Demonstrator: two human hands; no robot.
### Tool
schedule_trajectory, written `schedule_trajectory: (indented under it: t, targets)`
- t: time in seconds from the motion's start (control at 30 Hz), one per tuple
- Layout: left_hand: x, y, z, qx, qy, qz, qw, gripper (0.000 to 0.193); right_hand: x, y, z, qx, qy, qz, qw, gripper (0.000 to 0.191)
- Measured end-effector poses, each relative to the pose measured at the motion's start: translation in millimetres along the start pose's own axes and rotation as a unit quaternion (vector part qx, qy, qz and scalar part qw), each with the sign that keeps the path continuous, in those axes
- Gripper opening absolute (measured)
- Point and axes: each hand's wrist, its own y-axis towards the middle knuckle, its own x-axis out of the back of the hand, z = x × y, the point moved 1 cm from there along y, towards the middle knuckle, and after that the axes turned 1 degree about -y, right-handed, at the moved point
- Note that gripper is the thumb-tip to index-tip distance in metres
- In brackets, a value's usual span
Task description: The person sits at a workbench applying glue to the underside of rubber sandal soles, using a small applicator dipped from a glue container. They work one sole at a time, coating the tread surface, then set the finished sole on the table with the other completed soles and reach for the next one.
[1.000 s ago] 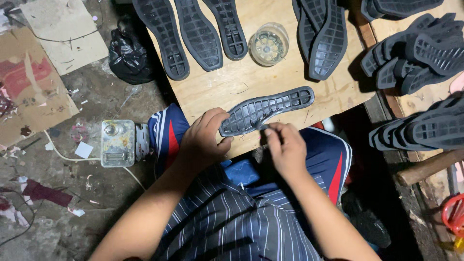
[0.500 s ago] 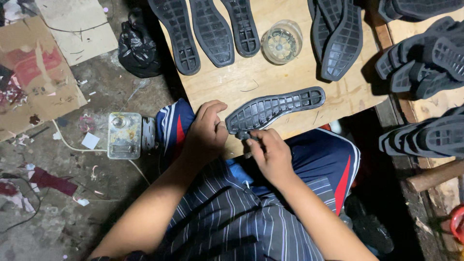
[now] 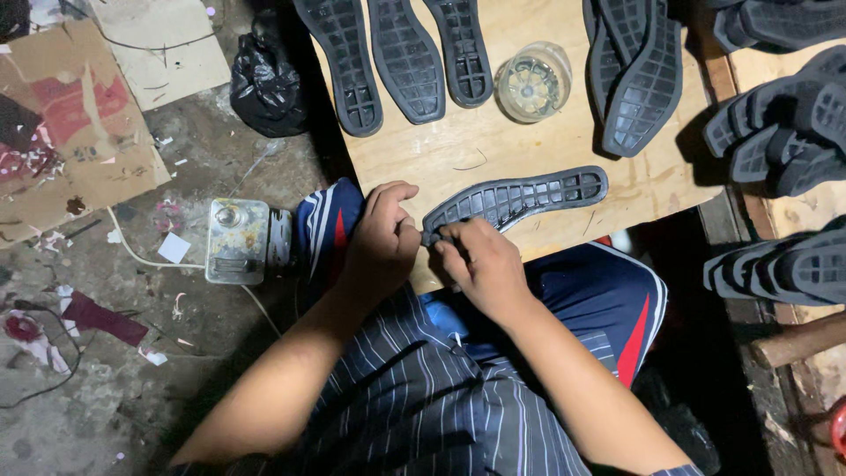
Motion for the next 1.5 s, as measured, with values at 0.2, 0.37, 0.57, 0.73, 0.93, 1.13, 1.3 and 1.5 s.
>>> schedule_trajectory:
  t: [0.2, 0.37, 0.57, 0.73, 0.93, 1.13, 1.3, 1.5]
  targets:
    - [-1.1, -2.6, 4.2, 0.026, -0.002, -0.005, 1.0, 0.041, 1.4, 7.3, -2.9, -0.075, -0.013, -0.063, 0.995, 0.017]
    - [-3.0, -1.5, 3.4, 0.016, 0.002, -0.016, 1.0, 0.041, -8.3, -0.3, 4.1, -0.034, -0.034, -0.051, 0.998, 0.019]
    - [-5.3, -0.9, -10.0, 0.05, 0.034, 0.022, 0.998, 0.047, 16.9, 15.6, -24.8, -0.123, -0.13, -0.159, 0.971, 0.016]
    - [-4.2, 2.3, -18.3, -0.005, 0.101, 0.033, 0.994, 0.052, 4.1, 7.2, -21.5, -0.094, -0.073, -0.13, 0.984, 0.019]
    - [-5.1, -0.1, -20.6, 0.007, 0.151, 0.053, 0.987, 0.053, 20.0, 2.5, -43.7, -0.139, -0.121, -0.143, 0.972, 0.018]
    - [-4.5, 0.1, -24.4, -0.007, 0.167, 0.061, 0.984, 0.053, 60.5, -0.4, -81.1, -0.23, -0.136, -0.237, 0.934, 0.017]
    - [-4.4, -0.4, -27.3, -0.01, 0.181, 0.069, 0.981, 0.052, 42.2, -6.3, -70.4, -0.137, -0.142, -0.189, 0.962, 0.017]
    - [-4.1, 1.1, -26.5, -0.032, 0.171, 0.066, 0.982, 0.052, 86.1, -2.8, -99.5, -0.257, -0.153, -0.263, 0.917, 0.02]
